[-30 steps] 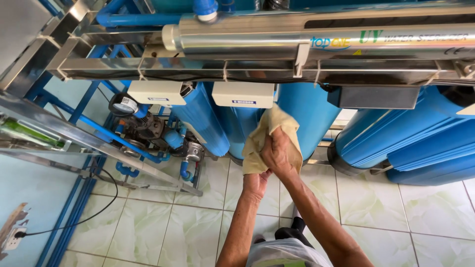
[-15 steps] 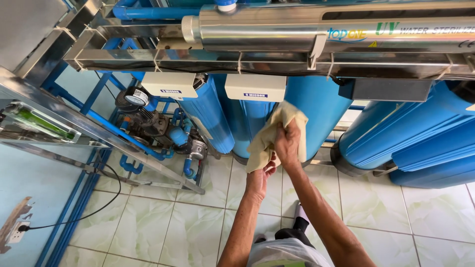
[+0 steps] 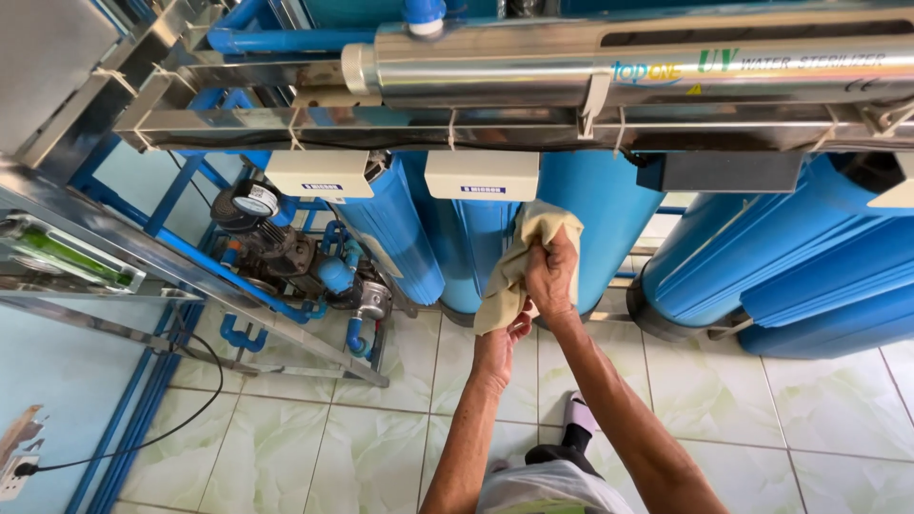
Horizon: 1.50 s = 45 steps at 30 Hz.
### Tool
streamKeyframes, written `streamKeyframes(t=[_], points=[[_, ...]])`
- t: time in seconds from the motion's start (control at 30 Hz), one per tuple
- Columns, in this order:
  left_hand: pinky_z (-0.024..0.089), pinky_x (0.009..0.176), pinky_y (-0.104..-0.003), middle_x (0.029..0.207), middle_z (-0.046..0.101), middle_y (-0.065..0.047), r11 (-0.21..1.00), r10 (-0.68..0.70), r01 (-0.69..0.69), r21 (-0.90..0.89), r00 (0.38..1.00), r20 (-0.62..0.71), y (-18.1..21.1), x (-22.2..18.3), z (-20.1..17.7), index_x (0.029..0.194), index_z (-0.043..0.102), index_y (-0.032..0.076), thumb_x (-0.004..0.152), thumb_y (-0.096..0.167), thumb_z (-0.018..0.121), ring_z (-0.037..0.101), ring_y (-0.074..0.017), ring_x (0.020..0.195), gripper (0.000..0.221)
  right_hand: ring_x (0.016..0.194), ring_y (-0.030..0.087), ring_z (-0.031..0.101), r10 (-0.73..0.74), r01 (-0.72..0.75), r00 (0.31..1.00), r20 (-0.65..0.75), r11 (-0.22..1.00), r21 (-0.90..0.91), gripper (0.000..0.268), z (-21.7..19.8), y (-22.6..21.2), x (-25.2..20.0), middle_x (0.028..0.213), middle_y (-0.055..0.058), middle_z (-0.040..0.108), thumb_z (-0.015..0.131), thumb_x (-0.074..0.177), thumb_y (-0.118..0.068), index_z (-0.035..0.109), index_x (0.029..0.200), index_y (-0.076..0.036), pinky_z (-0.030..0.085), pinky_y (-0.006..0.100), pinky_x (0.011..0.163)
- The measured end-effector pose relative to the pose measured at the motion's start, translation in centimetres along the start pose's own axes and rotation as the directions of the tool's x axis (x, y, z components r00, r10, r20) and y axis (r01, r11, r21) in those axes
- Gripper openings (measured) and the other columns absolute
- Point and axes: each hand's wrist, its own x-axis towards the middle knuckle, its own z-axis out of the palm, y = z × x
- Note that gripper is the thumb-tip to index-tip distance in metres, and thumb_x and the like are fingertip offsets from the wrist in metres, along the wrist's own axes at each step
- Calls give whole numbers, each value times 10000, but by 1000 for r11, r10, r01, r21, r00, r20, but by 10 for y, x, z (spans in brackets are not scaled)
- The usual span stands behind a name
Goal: Cleaning and wiping down various components of a water filtration and treatment system with a cloth.
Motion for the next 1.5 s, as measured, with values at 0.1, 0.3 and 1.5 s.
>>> streamKeyframes(t=[0.1, 0.3, 1.5], points=[[495, 820, -303, 1070, 699, 1, 999, 12, -12, 43, 1000, 7, 10, -9, 5, 1210, 671, 120, 986, 344, 677, 588, -96, 865, 317, 917, 165, 592, -33, 34, 999, -23, 996, 80, 221, 7, -11, 4, 986, 105, 651, 498, 990, 43, 601, 1170, -35, 506, 299, 816], [508, 825, -282, 1086, 725, -9, 995, 88, -88, 56, 996, -5, 9, -10, -11, 1207, 664, 146, 935, 329, 684, 627, -82, 911, 329, 936, 252, 608, -186, 174, 977, -100, 978, -119, 252, 11, -2, -11, 1027, 141, 632, 528, 990, 40, 573, 1233, -7, 481, 342, 830], [502, 792, -272, 1001, 741, 14, 988, 13, 5, 153, 993, -114, 3, -24, -36, 1136, 710, 149, 908, 397, 698, 618, -73, 845, 337, 1162, 468, 608, -360, 399, 917, 174, 804, -441, 597, 24, -7, -34, 1288, 288, 606, 510, 888, 90, 513, 1478, -5, 507, 514, 1009]])
